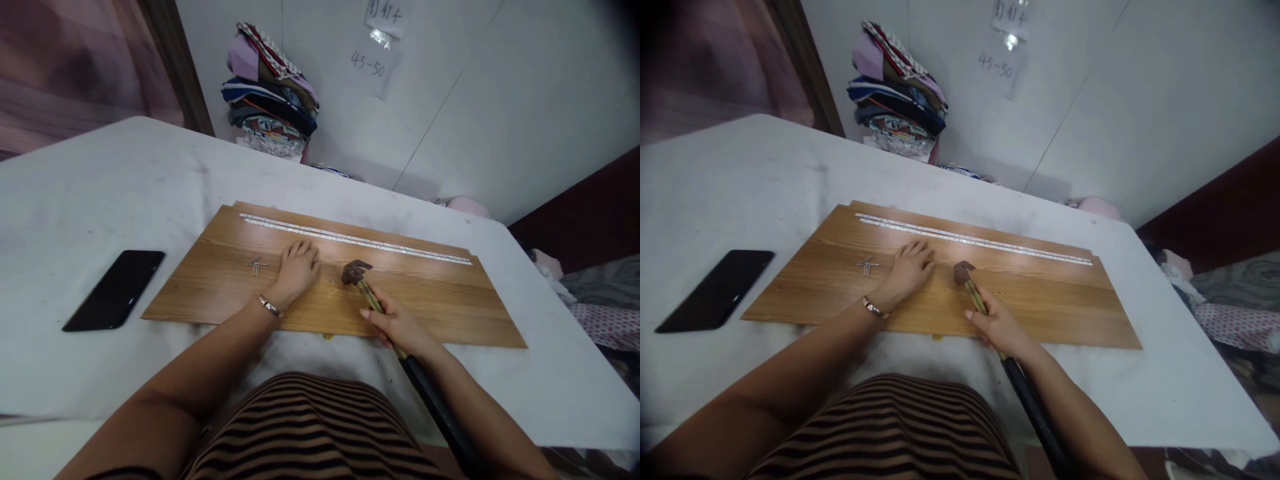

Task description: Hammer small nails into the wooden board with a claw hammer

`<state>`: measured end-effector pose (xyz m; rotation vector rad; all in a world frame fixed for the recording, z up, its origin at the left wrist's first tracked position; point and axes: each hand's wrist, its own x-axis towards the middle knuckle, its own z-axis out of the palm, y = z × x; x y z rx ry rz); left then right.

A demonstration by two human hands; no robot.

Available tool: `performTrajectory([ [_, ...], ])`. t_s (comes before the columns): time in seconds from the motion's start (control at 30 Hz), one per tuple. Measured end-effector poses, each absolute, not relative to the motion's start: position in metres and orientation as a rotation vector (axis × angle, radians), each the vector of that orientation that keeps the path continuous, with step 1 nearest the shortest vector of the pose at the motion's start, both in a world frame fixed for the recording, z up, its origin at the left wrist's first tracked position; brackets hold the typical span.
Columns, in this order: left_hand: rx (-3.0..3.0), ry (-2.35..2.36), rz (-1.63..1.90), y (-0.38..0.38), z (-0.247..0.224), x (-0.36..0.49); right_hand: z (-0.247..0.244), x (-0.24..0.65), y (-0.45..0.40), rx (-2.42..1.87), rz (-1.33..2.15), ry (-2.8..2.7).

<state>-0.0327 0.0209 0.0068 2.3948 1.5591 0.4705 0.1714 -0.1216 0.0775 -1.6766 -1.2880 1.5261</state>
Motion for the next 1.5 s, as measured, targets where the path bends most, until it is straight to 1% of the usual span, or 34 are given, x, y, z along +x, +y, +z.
performTrajectory([
  [0.6,2.373,1.540,0.521,0.0216,0.0045,-0.0330,0.0792,0.1719,-0.1229,-1.740,1.529,-1.296],
  [1.5,2.362,1.537,0.539,0.0220,0.0037,-0.0336,0.0780,0.1709,-0.1223,-1.695,1.528,-1.292],
])
